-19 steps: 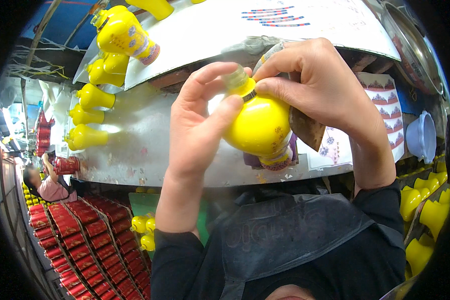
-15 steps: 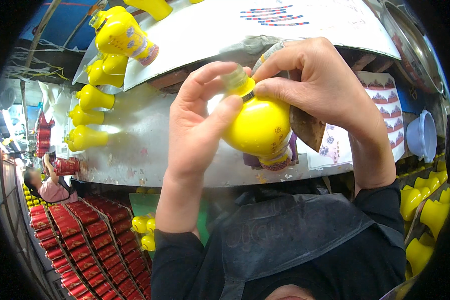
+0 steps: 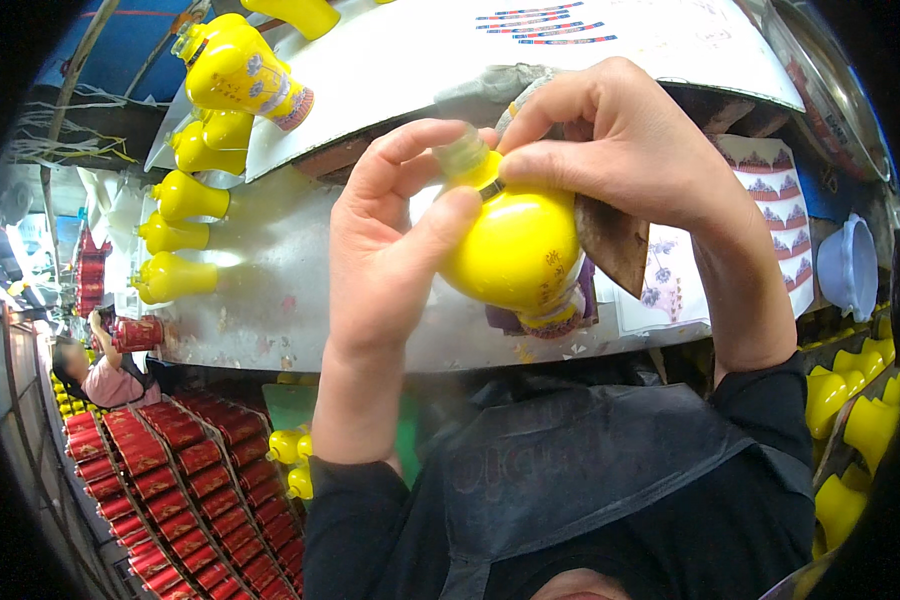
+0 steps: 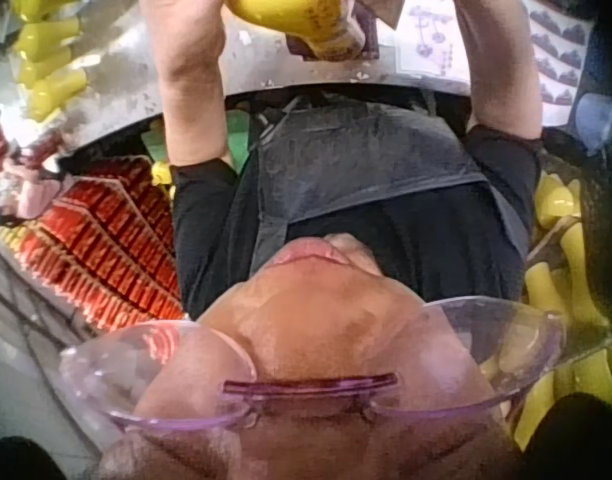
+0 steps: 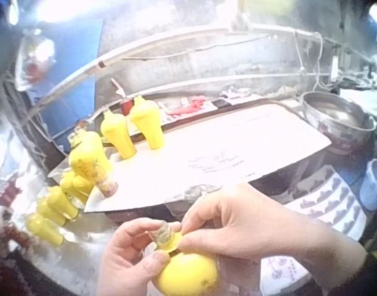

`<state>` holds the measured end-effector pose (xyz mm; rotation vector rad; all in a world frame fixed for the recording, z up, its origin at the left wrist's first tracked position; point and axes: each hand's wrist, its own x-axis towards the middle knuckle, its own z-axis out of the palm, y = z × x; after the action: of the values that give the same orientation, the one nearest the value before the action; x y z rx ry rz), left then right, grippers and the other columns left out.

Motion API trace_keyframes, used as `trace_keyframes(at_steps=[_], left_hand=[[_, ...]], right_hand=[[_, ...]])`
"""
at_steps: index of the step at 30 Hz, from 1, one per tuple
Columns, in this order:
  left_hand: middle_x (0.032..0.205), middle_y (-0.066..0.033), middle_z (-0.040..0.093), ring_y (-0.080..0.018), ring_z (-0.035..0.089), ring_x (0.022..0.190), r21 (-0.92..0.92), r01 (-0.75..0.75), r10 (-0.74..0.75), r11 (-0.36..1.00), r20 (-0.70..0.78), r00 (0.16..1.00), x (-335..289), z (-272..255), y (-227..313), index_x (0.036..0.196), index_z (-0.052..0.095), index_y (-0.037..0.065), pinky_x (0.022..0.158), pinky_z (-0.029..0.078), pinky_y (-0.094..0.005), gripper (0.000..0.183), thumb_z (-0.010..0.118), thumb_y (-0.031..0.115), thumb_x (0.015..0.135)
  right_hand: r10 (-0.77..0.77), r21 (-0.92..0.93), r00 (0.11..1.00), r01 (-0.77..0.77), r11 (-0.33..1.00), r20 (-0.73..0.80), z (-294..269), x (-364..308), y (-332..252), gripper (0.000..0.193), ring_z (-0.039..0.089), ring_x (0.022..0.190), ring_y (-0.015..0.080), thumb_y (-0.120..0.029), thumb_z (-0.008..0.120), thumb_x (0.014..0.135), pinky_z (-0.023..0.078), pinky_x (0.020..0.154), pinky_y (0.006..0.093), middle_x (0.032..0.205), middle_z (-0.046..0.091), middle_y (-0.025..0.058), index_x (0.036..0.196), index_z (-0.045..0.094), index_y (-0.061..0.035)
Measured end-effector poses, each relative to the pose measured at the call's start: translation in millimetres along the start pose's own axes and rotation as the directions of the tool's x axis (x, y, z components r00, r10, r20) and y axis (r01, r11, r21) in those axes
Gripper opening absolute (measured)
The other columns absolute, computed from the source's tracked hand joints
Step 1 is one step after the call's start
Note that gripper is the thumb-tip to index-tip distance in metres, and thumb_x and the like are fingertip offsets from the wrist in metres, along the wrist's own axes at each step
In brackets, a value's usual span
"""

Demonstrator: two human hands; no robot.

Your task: The person applies decorative stickers to the neck and body of yellow ceramic bottles. They smooth each sticker with a small tool and rotate the bottle to align the design. Finished bottles are placed on a nearby tray.

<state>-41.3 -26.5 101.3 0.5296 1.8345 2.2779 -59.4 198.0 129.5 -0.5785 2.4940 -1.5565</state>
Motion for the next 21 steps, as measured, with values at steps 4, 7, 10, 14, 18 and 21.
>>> trace_keyframes(at_steps=[4, 7, 10, 14, 18, 21], left_hand=[[0.127, -0.0163, 0.070, -0.0198, 0.064, 0.120, -0.017, 0.015, -0.016, 1.000, -0.044, 0.999, 1, -1, -1, 0.133, 0.060, 0.002, 0.104, 0.050, -0.0342, 0.042, 0.069, 0.002, 0.092], [0.124, -0.0154, 0.071, -0.0189, 0.065, 0.118, 0.029, 0.045, -0.043, 0.999, -0.063, 0.997, 3, -3, 2, 0.132, 0.060, 0.002, 0.102, 0.051, -0.0332, 0.043, 0.071, 0.001, 0.091], [0.122, -0.0145, 0.072, -0.0179, 0.065, 0.115, 0.060, 0.045, -0.040, 0.997, -0.080, 0.996, 4, -1, 5, 0.128, 0.061, 0.002, 0.100, 0.052, -0.0321, 0.041, 0.072, 0.000, 0.089], [0.119, -0.0139, 0.072, -0.0177, 0.065, 0.114, 0.154, 0.031, -0.011, 0.988, -0.135, 0.991, 3, 7, 8, 0.124, 0.061, 0.002, 0.099, 0.052, -0.0314, 0.038, 0.072, -0.001, 0.088], [0.117, -0.0139, 0.072, -0.0177, 0.065, 0.112, 0.187, 0.043, -0.004, 0.981, -0.206, 0.979, 0, 16, 13, 0.121, 0.060, 0.002, 0.099, 0.052, -0.0318, 0.036, 0.072, -0.003, 0.087], [0.116, -0.0136, 0.071, -0.0173, 0.065, 0.111, 0.173, 0.068, -0.018, 0.983, -0.276, 0.961, -4, 24, 14, 0.118, 0.058, 0.002, 0.099, 0.052, -0.0322, 0.035, 0.071, -0.004, 0.087]], right_hand=[[-0.045, 0.148, 0.999, 0.046, 0.988, -0.007, 3, -4, 10, 0.031, 0.072, 0.087, 0.0165, -0.021, 0.071, 0.096, 0.058, 0.080, 0.0295, 0.096, 0.076, 0.0144, 0.110, 0.076, 0.0058], [-0.123, 0.231, 0.992, 0.124, 0.965, -0.019, 8, -12, 14, 0.042, 0.072, 0.095, 0.0197, -0.025, 0.071, 0.093, 0.056, 0.086, 0.0313, 0.102, 0.076, 0.0194, 0.116, 0.072, 0.0098], [-0.127, 0.153, 0.991, 0.131, 0.979, -0.036, 10, -21, 15, 0.050, 0.073, 0.100, 0.0237, -0.027, 0.079, 0.086, 0.056, 0.089, 0.0333, 0.109, 0.075, 0.0212, 0.121, 0.071, 0.0075], [-0.125, 0.087, 0.988, 0.133, 0.987, -0.093, 16, -30, 12, 0.053, 0.074, 0.097, 0.0281, -0.029, 0.082, 0.081, 0.056, 0.087, 0.0348, 0.107, 0.075, 0.0220, 0.122, 0.072, 0.0035], [-0.202, -0.012, 0.967, 0.202, 0.979, -0.159, 27, -33, 11, 0.058, 0.070, 0.087, 0.0208, -0.030, 0.086, 0.081, 0.056, 0.075, 0.0290, 0.101, 0.070, 0.0145, 0.129, 0.071, -0.0015], [-0.240, -0.085, 0.956, 0.228, 0.970, -0.167, 31, -37, 10, 0.059, 0.068, 0.084, 0.0161, -0.028, 0.087, 0.081, 0.056, 0.070, 0.0262, 0.099, 0.068, 0.0113, 0.131, 0.070, -0.0025]])
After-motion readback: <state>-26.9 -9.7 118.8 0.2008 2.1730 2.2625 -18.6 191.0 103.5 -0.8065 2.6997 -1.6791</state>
